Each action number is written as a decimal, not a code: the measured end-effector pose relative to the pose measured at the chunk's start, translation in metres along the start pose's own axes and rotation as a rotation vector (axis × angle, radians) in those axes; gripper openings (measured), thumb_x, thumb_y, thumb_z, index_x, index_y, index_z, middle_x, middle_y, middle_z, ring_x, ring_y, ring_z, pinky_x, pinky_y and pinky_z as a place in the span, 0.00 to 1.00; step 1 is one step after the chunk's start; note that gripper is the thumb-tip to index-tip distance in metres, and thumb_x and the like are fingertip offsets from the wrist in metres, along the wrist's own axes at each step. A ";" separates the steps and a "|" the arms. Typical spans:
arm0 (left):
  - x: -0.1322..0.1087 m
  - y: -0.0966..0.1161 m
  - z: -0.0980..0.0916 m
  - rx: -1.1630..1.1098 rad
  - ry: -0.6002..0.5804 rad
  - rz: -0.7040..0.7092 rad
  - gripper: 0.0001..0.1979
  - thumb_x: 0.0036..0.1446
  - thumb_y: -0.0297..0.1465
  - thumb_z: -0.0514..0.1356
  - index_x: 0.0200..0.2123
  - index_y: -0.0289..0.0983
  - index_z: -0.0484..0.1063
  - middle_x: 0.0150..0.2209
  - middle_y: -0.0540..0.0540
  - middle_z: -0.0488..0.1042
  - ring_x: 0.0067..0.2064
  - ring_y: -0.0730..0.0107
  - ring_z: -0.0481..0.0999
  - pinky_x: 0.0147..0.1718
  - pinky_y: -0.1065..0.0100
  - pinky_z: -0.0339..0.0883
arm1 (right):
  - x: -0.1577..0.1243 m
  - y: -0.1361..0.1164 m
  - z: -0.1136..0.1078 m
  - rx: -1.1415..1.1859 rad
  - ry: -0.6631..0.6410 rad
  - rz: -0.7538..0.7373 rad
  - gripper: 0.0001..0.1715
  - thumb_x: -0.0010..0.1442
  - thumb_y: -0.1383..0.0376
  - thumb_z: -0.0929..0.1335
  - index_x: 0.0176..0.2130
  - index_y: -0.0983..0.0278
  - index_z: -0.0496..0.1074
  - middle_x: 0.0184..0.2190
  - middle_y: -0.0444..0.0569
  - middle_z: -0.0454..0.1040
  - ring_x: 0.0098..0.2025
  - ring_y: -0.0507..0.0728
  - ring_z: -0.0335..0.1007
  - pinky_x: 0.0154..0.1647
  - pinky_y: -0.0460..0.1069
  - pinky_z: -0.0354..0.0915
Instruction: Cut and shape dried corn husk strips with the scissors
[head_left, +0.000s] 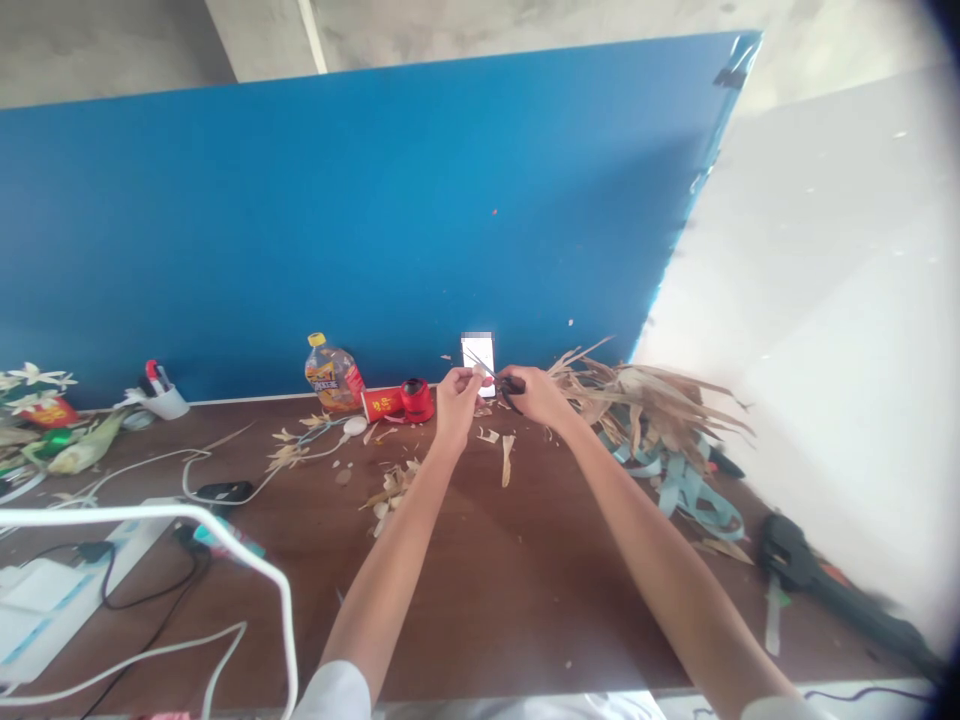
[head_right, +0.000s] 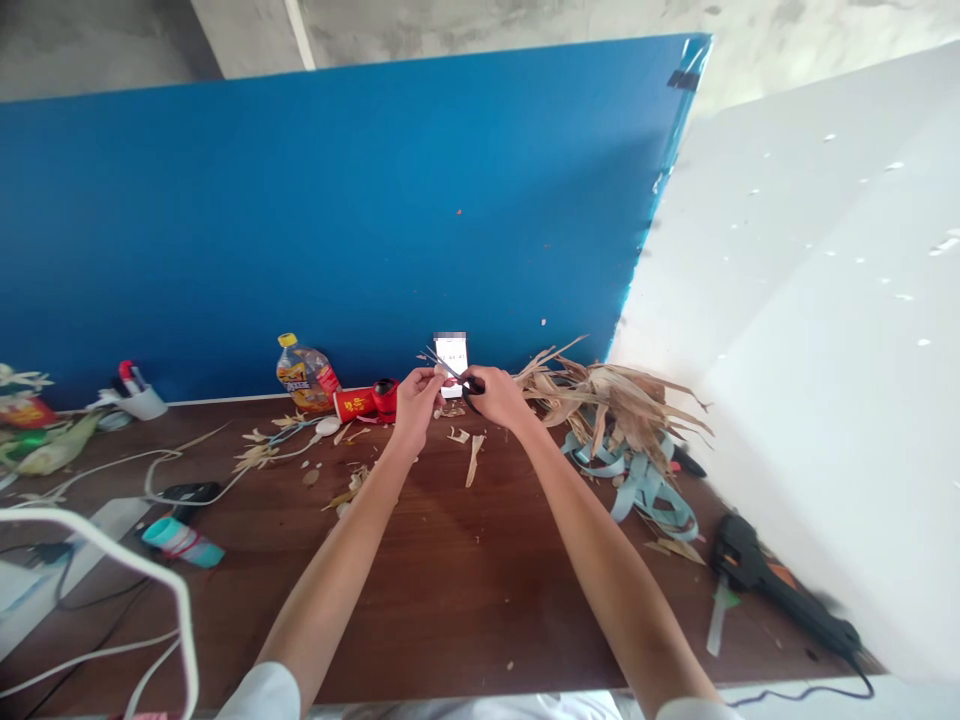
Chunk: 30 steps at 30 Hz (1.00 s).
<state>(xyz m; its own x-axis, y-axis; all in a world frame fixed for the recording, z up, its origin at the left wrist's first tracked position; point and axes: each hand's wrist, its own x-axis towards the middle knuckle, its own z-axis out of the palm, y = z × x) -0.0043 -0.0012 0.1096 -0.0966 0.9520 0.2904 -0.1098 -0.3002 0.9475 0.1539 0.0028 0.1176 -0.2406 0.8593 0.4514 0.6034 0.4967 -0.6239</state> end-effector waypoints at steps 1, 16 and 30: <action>0.000 0.000 0.000 0.002 0.001 -0.003 0.15 0.50 0.40 0.62 0.35 0.35 0.70 0.32 0.45 0.78 0.20 0.81 0.64 0.18 0.76 0.56 | 0.000 0.000 0.000 -0.003 0.000 0.004 0.16 0.49 0.67 0.64 0.38 0.63 0.74 0.22 0.44 0.72 0.24 0.52 0.61 0.24 0.45 0.50; 0.000 0.000 0.000 0.025 0.015 -0.003 0.15 0.51 0.41 0.61 0.35 0.35 0.69 0.31 0.45 0.77 0.20 0.81 0.65 0.17 0.76 0.54 | -0.001 -0.002 -0.001 -0.017 0.001 0.016 0.16 0.48 0.67 0.65 0.37 0.63 0.75 0.23 0.44 0.73 0.24 0.52 0.62 0.24 0.45 0.50; 0.000 0.004 0.000 0.017 0.030 -0.006 0.18 0.50 0.45 0.62 0.34 0.35 0.69 0.29 0.46 0.77 0.20 0.81 0.63 0.17 0.76 0.54 | -0.001 -0.005 -0.005 -0.049 -0.004 0.005 0.12 0.50 0.66 0.64 0.33 0.62 0.75 0.21 0.44 0.72 0.23 0.52 0.60 0.25 0.46 0.50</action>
<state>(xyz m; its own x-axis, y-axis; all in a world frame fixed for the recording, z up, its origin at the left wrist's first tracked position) -0.0051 -0.0021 0.1130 -0.1254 0.9515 0.2809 -0.0941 -0.2932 0.9514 0.1554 -0.0013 0.1236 -0.2400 0.8623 0.4459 0.6411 0.4857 -0.5942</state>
